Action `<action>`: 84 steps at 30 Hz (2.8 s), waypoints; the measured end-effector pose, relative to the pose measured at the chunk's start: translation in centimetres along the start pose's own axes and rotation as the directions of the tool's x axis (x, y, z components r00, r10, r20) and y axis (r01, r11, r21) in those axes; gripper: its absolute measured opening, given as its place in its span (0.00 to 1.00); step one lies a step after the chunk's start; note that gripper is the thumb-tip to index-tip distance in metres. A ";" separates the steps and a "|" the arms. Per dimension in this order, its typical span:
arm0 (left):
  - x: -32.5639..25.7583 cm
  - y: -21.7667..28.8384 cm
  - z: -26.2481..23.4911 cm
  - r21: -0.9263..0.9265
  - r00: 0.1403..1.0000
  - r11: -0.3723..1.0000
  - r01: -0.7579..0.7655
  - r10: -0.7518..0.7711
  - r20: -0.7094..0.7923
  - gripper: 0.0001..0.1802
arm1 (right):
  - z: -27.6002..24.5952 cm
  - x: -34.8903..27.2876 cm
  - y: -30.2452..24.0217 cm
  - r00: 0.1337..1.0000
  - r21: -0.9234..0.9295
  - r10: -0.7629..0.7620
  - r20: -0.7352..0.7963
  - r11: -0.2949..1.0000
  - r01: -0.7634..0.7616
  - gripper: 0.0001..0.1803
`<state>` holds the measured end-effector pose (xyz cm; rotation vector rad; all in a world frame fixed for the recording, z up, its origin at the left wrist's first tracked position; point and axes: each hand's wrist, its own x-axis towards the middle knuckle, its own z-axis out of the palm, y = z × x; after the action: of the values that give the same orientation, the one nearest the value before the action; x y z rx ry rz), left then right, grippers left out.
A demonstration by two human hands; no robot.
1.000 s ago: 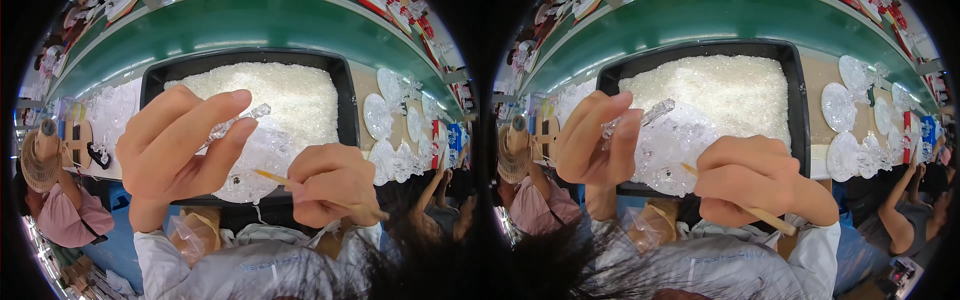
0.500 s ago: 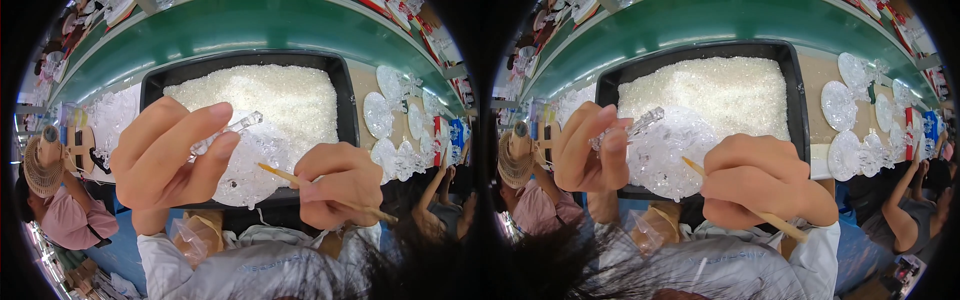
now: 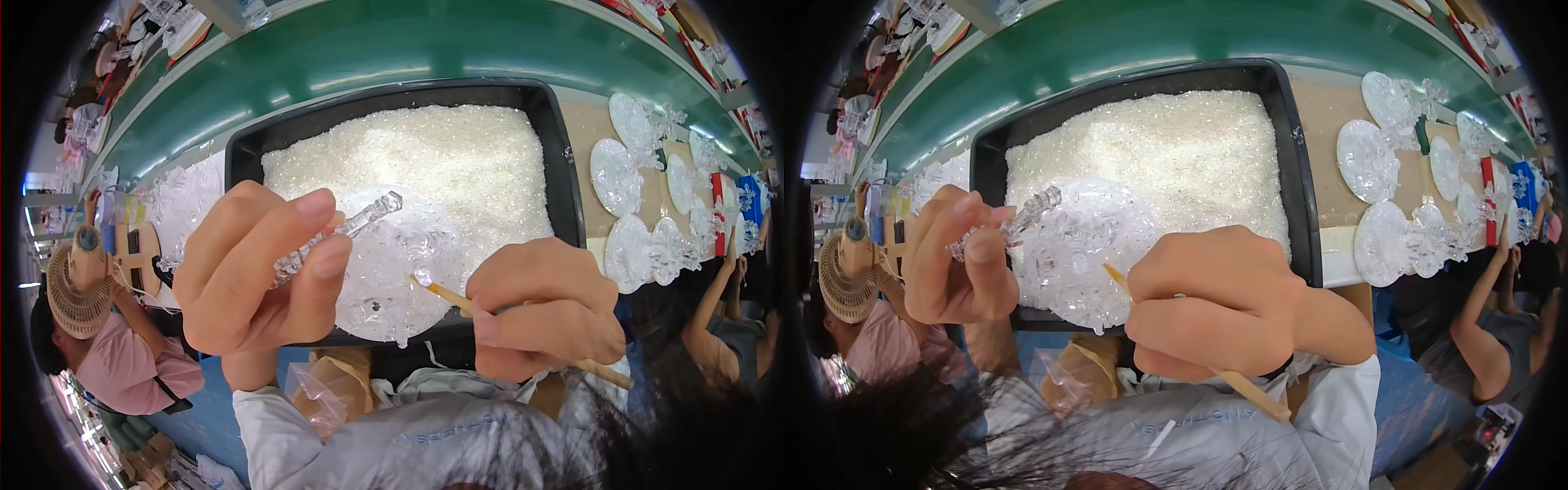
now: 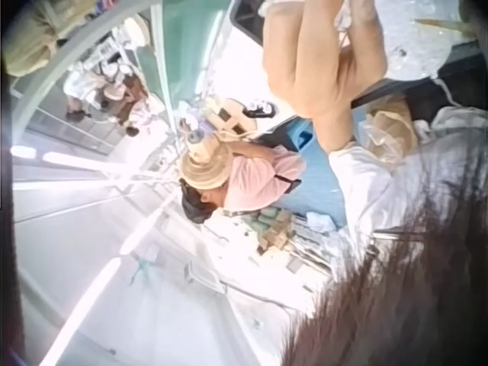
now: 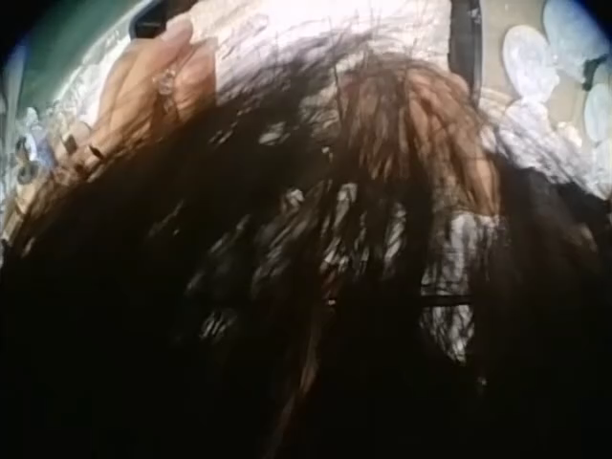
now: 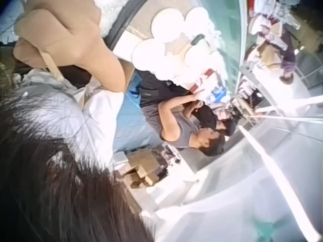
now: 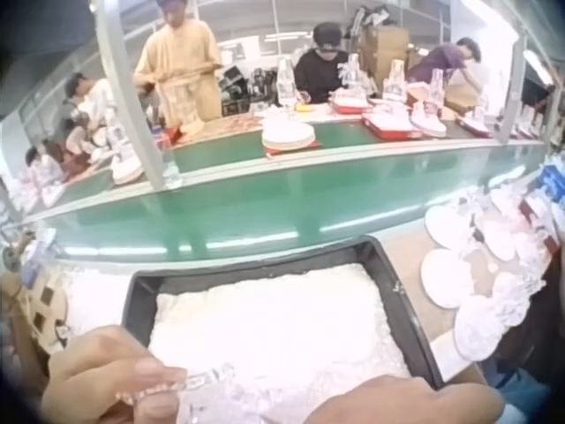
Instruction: Applying glue and decorative particles to crystal-like ornament pieces on an assembly line.
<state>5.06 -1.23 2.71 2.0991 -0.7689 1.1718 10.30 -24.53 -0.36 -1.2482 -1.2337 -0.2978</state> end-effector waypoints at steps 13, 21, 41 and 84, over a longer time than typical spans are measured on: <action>-0.2 -0.2 0.3 0.019 0.997 0.998 0.067 -0.066 -0.049 0.15 | 0.3 0.8 0.2 0.986 -0.084 -0.008 0.168 0.996 0.023 0.16; 0.1 0.6 -0.7 0.057 0.990 0.993 0.103 -0.108 0.089 0.11 | 0.4 0.9 0.3 0.982 -0.077 -0.045 0.181 0.995 0.060 0.13; -0.1 -0.5 0.3 -0.028 0.998 1.000 0.006 -0.008 -0.068 0.16 | 0.9 0.1 0.9 0.998 0.018 -0.058 0.027 0.998 0.058 0.08; -0.8 -1.2 -0.9 -0.197 1.000 0.980 0.004 -0.003 0.003 0.12 | -1.3 0.6 0.3 0.957 0.181 0.284 0.052 0.940 -0.289 0.09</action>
<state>5.17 0.36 2.11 1.9387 -0.8461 1.0459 11.46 -25.20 0.15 -1.2505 -1.0566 0.0464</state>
